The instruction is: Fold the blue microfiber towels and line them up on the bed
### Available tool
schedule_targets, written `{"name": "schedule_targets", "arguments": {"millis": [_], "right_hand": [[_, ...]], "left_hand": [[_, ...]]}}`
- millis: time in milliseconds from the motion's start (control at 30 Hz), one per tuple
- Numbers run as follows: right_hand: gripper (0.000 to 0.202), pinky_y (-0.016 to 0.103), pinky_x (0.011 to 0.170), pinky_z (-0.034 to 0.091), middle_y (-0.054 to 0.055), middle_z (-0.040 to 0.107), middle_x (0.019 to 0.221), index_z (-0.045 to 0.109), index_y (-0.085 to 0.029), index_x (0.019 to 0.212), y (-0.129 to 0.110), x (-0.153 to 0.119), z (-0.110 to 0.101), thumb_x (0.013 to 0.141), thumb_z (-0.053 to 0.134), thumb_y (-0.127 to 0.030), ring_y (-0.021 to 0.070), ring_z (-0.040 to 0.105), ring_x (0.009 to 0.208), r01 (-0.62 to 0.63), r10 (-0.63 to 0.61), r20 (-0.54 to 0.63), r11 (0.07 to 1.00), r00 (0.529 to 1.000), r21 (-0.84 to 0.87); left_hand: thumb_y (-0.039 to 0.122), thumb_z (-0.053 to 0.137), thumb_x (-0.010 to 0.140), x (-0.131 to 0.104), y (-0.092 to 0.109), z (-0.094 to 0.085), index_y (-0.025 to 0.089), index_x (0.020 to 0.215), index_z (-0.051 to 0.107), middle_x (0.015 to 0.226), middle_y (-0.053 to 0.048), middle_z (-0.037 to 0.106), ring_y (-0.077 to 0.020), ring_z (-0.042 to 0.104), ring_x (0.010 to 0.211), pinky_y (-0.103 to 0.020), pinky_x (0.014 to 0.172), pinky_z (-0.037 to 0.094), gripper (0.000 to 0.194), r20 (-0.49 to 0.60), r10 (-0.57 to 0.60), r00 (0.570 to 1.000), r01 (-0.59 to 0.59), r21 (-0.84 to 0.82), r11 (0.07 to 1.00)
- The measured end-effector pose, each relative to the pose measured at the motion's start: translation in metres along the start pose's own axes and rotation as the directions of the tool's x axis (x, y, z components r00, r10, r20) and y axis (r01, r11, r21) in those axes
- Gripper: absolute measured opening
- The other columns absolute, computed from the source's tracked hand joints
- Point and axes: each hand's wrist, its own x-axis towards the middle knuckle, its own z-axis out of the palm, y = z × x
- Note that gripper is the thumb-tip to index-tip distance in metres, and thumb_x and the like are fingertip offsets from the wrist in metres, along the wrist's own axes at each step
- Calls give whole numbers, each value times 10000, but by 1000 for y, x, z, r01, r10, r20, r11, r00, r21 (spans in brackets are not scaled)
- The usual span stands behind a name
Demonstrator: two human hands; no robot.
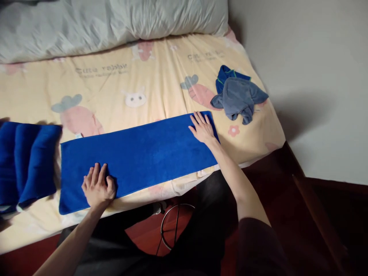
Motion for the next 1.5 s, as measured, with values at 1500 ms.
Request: {"name": "schedule_targets", "arguments": {"millis": [1500], "right_hand": [[648,669,1298,124,107,249,1738,348,-172,1646,4,-119,2,1045,306,-410,321,184,1623,-310,315,18,942,949,-129]], "left_hand": [[406,375,1051,-23,-92,-44,135,1618,401,1731,-155,250,-342,270,1588,-533,1298,185,628,72,-60,996,56,55,997]]}}
